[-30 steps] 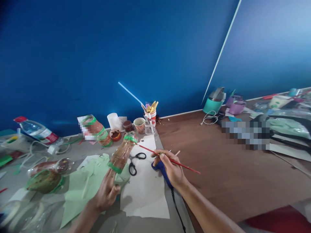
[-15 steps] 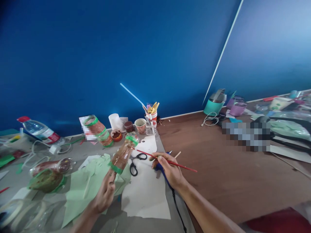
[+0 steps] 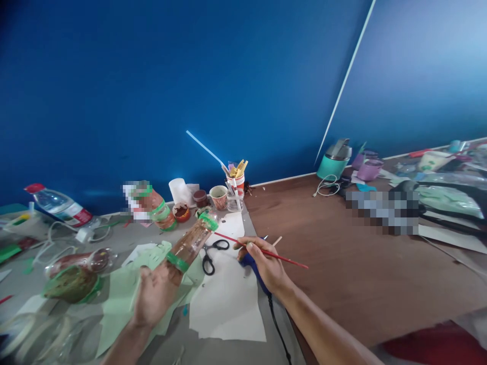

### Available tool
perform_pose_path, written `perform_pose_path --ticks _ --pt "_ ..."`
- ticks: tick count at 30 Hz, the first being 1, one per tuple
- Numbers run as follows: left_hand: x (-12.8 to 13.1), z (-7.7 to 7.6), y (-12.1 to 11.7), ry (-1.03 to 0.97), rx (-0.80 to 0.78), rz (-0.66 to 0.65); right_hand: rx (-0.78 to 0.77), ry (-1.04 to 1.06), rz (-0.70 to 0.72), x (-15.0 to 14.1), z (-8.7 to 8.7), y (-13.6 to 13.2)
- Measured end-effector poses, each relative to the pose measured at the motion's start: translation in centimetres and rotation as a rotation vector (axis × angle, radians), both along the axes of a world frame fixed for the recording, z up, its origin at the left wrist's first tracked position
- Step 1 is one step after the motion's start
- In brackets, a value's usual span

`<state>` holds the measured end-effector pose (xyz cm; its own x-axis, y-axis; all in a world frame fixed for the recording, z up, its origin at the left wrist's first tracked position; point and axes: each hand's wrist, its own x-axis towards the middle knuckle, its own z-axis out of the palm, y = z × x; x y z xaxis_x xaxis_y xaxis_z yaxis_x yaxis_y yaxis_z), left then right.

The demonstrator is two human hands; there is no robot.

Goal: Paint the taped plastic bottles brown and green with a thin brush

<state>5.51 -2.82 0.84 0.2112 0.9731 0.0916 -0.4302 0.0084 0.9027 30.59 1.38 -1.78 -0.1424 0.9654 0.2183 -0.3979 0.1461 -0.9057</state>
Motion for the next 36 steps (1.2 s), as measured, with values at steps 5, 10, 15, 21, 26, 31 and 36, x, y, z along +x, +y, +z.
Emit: perform_pose_path --ticks 5,10,15,21,26,31,36 --pt "0.2 1.4 0.0 -0.216 -0.050 -0.066 0.004 -0.081 0.140 -0.1 -0.5 -0.2" --pt "0.1 1.9 0.2 -0.371 -0.115 -0.112 -0.001 -0.049 -0.026 -0.1 -0.2 0.0" --pt "-0.1 1.8 0.4 -0.397 -0.075 -0.139 0.038 -0.110 0.134 -0.1 -0.1 -0.3" --pt "0.0 2.0 0.4 -0.426 -0.097 -0.160 0.092 -0.143 0.048 -0.2 0.4 -0.4" --pt "-1.0 1.0 0.8 -0.491 -0.076 -0.224 0.107 -0.148 0.110 -0.1 0.1 -0.4" --pt "-0.9 1.2 0.8 -0.515 -0.075 -0.242 0.244 -0.260 -0.001 0.0 0.1 -0.7" --pt "-1.2 0.6 1.1 -0.576 -0.066 -0.307 0.659 -0.493 0.025 -0.8 1.0 -1.7"
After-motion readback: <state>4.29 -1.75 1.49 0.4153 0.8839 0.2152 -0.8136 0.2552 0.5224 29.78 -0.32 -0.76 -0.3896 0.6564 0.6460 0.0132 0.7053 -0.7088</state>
